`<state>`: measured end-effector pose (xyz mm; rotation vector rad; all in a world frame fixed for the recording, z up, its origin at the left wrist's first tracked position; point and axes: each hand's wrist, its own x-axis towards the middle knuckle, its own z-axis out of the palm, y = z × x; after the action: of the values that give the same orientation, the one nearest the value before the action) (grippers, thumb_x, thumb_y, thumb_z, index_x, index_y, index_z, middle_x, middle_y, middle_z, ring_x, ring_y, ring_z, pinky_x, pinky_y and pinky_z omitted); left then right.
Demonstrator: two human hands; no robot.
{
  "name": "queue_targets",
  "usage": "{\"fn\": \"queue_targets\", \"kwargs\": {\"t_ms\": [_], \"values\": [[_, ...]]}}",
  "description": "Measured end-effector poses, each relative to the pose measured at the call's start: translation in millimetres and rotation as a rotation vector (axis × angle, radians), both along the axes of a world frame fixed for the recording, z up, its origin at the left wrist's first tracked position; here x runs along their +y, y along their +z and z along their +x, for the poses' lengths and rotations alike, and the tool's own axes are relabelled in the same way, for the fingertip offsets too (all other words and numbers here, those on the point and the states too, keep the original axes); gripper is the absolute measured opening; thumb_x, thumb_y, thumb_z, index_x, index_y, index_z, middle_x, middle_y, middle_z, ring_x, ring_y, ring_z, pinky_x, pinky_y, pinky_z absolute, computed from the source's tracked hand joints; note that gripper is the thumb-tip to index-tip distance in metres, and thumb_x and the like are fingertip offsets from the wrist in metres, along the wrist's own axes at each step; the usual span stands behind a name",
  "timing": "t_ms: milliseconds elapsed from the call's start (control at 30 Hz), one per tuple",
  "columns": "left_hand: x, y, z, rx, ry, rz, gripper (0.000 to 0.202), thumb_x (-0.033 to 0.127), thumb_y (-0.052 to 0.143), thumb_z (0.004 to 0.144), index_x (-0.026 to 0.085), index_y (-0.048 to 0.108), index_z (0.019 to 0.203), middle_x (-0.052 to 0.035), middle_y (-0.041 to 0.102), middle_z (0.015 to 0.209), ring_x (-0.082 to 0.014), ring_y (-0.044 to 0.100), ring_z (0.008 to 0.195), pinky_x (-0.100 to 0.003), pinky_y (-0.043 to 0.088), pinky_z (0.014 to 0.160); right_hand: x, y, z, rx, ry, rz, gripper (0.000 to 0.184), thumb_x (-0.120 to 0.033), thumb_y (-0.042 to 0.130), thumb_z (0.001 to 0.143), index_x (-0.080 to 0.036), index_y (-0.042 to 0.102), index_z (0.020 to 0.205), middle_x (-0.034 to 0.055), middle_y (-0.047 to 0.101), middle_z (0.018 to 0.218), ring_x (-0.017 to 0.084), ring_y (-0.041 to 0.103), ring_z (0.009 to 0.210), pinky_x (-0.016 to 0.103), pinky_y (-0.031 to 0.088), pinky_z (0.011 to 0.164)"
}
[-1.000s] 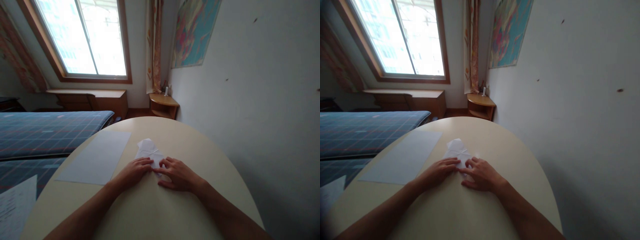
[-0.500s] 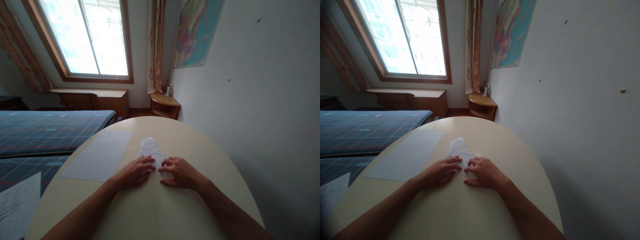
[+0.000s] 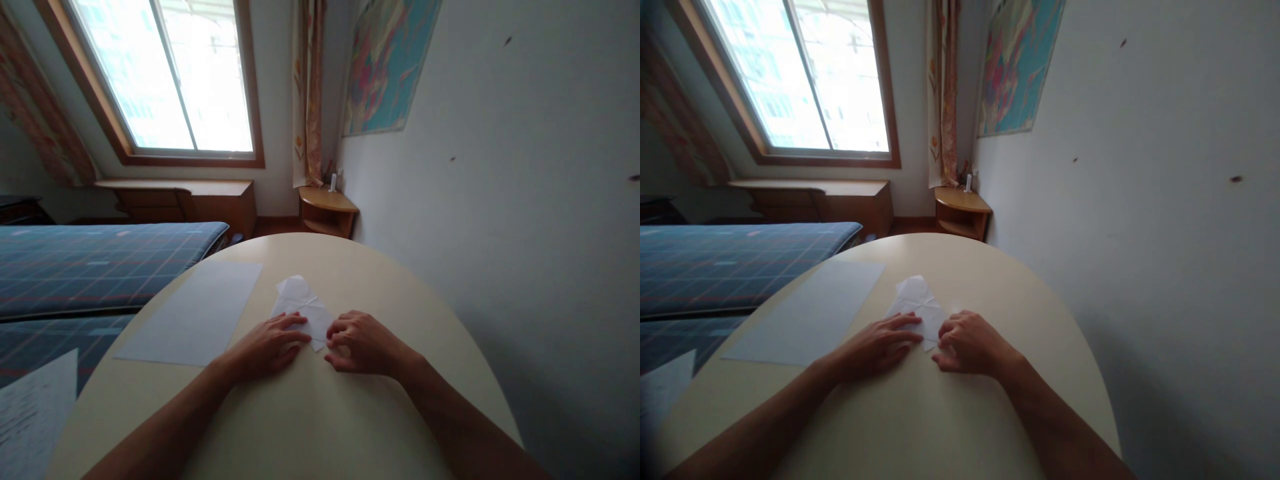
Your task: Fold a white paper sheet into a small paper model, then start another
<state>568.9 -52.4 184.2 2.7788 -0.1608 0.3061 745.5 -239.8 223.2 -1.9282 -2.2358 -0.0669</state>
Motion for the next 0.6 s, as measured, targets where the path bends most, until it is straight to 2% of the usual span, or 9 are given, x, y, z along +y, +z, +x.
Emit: {"fn": "queue_targets", "kwargs": {"t_ms": [200, 300, 433, 600], "values": [[1, 0.4, 1, -0.009, -0.008, -0.040, 0.028, 0.021, 0.056, 0.089, 0.027, 0.069, 0.113, -0.0058, 0.055, 0.140, -0.0251, 0.047, 0.133, -0.042, 0.039, 0.111, -3, -3.2, 4, 0.010, -0.042, 0.003, 0.021, -0.030, 0.061, 0.087, -0.020, 0.071, 0.070, 0.0052, 0.073, 0.077, 0.019, 0.067, 0.076, 0.032, 0.047, 0.083], [0, 1.6, 1, -0.007, -0.037, -0.017, 0.029, 0.021, 0.054, 0.089, 0.026, 0.068, 0.114, -0.0057, 0.054, 0.141, -0.0241, 0.046, 0.134, -0.042, 0.038, 0.112, -2, -7.3, 2, 0.044, -0.077, 0.043, 0.014, -0.032, 0.063, 0.086, -0.020, 0.070, 0.086, 0.0058, 0.073, 0.087, 0.021, 0.066, 0.086, 0.032, 0.047, 0.082], [-2, 0.4, 2, -0.020, -0.029, 0.050, 0.039, 0.021, 0.055, 0.088, 0.028, 0.061, 0.126, -0.0044, 0.053, 0.142, -0.0245, 0.046, 0.134, -0.043, 0.039, 0.111, 2, -14.0, -3, 0.099, -0.047, 0.061, 0.040, -0.043, 0.066, 0.085, -0.020, 0.063, 0.117, 0.0081, 0.068, 0.111, 0.023, 0.062, 0.103, 0.034, 0.047, 0.090], [-10, 0.8, 1, -0.024, 0.022, 0.107, 0.042, 0.028, 0.055, 0.090, 0.032, 0.055, 0.132, -0.0037, 0.054, 0.141, -0.0272, 0.049, 0.129, -0.047, 0.042, 0.107, 6, -17.1, -2, 0.086, -0.081, 0.036, 0.031, -0.040, 0.062, 0.089, -0.021, 0.066, 0.113, 0.0073, 0.069, 0.107, 0.022, 0.062, 0.099, 0.032, 0.048, 0.087]]}}
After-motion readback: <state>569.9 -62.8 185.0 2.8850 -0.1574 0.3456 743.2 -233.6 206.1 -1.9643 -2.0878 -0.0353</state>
